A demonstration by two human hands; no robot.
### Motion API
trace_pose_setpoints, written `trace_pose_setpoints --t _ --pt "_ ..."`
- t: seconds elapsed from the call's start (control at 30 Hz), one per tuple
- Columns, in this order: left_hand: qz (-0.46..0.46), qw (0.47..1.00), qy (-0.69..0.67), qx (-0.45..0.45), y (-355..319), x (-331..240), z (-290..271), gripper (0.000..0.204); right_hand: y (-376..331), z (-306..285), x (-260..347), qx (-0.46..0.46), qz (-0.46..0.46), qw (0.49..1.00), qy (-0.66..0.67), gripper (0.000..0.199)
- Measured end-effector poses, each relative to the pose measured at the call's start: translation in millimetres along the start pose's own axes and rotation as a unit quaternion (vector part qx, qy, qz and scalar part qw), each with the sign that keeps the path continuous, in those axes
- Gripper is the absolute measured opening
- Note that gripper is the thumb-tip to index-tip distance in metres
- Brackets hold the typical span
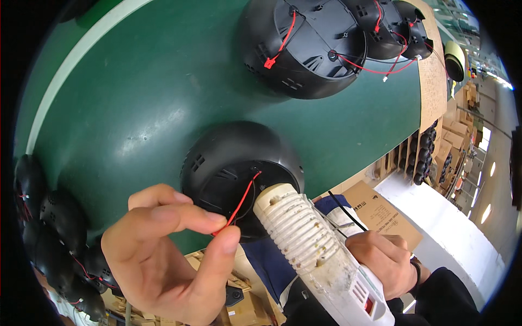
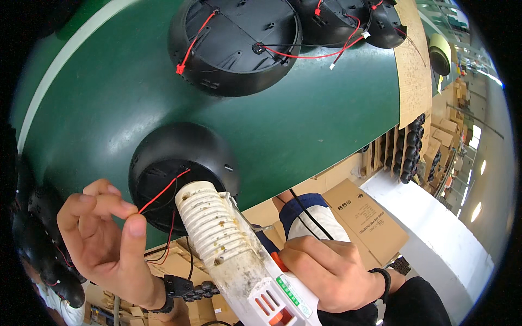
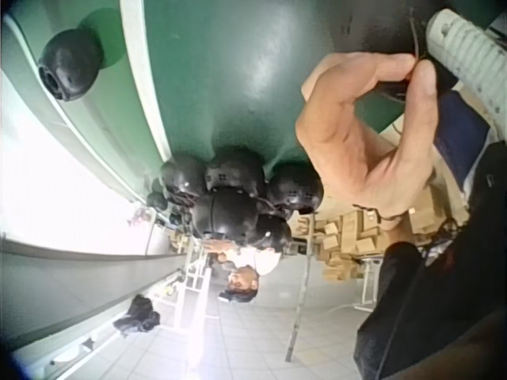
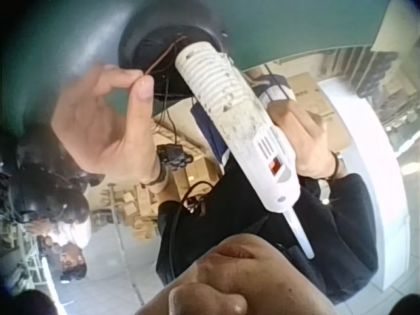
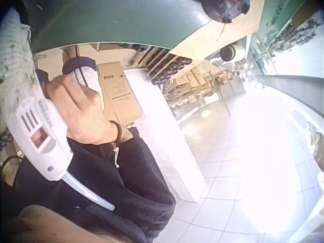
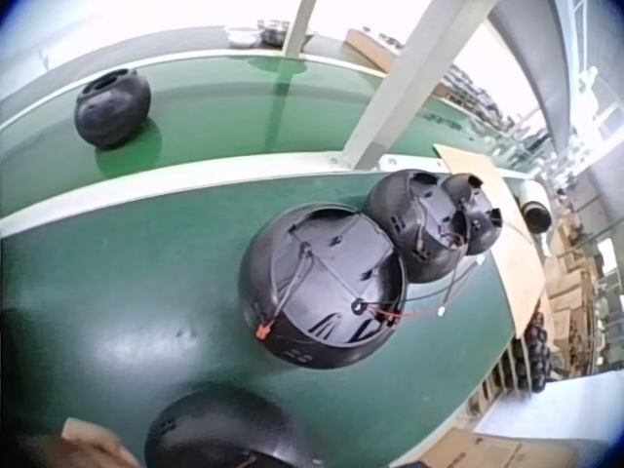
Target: Applying hot glue to wires and assembling plastic housing components on an industrial assembly line.
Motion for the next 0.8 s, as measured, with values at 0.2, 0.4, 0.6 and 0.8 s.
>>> trace_pose_setpoints --t 0.2,0.4,0.6,0.8 --pt "-0.008 1.0 -0.003 -0.016 -8 6 -2 0.052 -1 -3 -3 -0.016 -0.001 1.0 0.003 0.025" --pt "-0.027 1.0 -0.007 -0.013 -17 21 -16 0.059 -3 -6 4 -0.028 0.011 0.999 0.011 0.022" --pt "-0.012 0.998 -0.057 0.033 -14 36 -13 0.085 8 -23 7 0.065 0.052 0.996 0.01 0.024" --pt "-0.087 0.965 0.015 0.246 -34 26 -21 0.106 -5 -20 19 0.013 0.037 0.993 0.108 0.033"
Point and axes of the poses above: each hand's wrist, its own y-axis towards the middle knuckle, its own z-axis out of the palm, x = y × z, the point moved 4 cm from there along y, towards the middle knuckle
